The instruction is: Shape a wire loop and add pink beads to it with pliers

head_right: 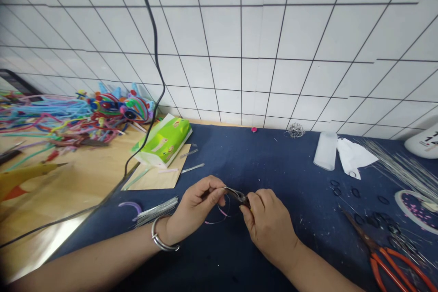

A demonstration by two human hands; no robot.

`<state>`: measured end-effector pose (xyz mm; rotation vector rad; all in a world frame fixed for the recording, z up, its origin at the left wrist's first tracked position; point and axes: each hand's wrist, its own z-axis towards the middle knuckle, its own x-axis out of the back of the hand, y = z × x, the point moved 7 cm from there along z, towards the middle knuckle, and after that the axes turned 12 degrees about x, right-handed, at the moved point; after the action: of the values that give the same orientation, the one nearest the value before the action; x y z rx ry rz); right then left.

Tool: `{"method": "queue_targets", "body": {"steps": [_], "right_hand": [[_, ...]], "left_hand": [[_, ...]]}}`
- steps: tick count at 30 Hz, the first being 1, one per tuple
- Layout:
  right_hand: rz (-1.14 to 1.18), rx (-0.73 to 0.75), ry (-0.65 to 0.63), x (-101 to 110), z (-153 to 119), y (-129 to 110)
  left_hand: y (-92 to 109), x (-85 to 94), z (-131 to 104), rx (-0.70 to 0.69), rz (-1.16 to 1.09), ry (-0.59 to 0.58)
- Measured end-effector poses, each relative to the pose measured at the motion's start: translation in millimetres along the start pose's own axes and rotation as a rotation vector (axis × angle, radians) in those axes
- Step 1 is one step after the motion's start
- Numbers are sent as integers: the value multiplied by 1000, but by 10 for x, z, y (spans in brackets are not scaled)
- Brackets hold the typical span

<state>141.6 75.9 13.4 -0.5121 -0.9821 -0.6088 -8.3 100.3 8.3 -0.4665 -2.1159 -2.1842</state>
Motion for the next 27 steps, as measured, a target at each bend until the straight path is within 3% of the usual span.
{"method": "queue_targets", "body": {"steps": [11, 27], "right_hand": [[45, 23, 18, -11, -27, -16], [40, 74, -7, -80, -41, -22]], "left_hand": [[36, -14, -9, -22, 39, -8], [24, -45, 20, 55, -33, -85]]}}
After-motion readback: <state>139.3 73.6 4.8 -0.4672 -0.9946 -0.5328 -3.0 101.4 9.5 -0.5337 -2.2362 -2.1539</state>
